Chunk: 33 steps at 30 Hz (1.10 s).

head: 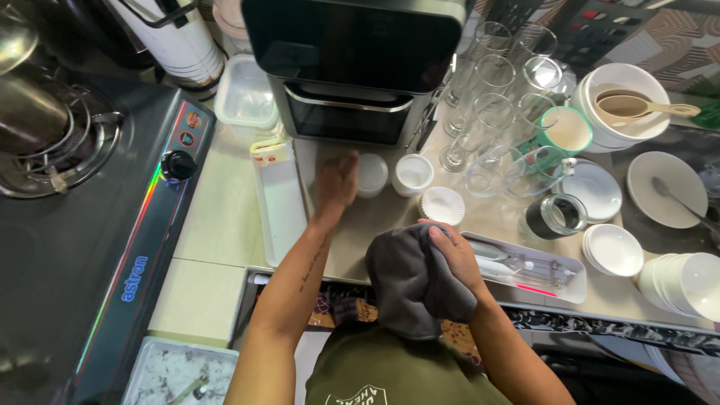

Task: The person wipes several small kitchen items with a gray cloth, including a plastic container, white cups, and a rectangular tray. They handle each item one at a time, wipe it, and place it back on the counter.

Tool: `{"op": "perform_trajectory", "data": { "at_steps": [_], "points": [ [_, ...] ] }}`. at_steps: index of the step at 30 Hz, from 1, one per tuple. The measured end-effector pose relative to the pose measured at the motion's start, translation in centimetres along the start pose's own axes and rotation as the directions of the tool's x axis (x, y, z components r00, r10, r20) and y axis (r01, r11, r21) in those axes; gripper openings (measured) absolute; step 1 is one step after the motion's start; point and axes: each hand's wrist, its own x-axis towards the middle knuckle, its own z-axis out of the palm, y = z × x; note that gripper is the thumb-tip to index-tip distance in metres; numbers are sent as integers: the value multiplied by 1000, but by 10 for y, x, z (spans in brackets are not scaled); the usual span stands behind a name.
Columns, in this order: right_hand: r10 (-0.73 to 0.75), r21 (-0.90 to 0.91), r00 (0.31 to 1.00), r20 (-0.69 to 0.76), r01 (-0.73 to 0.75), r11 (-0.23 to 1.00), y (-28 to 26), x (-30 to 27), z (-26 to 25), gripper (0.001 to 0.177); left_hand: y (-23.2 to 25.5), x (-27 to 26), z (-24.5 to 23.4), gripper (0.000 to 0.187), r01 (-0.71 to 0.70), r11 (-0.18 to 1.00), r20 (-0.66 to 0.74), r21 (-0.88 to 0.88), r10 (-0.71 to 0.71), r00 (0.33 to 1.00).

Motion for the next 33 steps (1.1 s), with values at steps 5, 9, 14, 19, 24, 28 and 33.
{"op": "perform_trajectory", "data": {
  "at_steps": [5, 9, 14, 19, 24, 28, 33],
  "points": [
    [36, 15, 999, 11, -36, 999, 5, 6, 11, 44, 3, 16, -61, 16, -90, 895, -184, 438, 188, 965],
    [54, 29, 997, 63, -56, 998, 11, 15, 29, 46, -25, 24, -111, 48, -72, 768, -200, 636, 254, 946],
    [71, 50, 990, 123, -78, 996, 20, 34, 63, 46, -59, 24, -125, 55, -104, 693, -83, 713, 231, 969],
    [64, 124, 989, 134, -81, 989, 26, 42, 92, 44, -59, 9, -132, 35, -92, 753, -77, 652, 187, 979],
    [23, 134, 985, 174, -47, 990, 27, 40, 96, 42, -26, -11, -156, 36, -207, 820, -143, 534, 329, 933],
    [125, 169, 981, 148, -150, 974, 27, 38, 72, 43, 4, -33, -146, 36, -251, 911, -65, 328, 287, 956],
    [82, 120, 967, 240, -113, 986, 18, 26, 30, 44, 11, -58, -87, 46, -250, 947, 423, 203, 146, 894]
  ]
}}
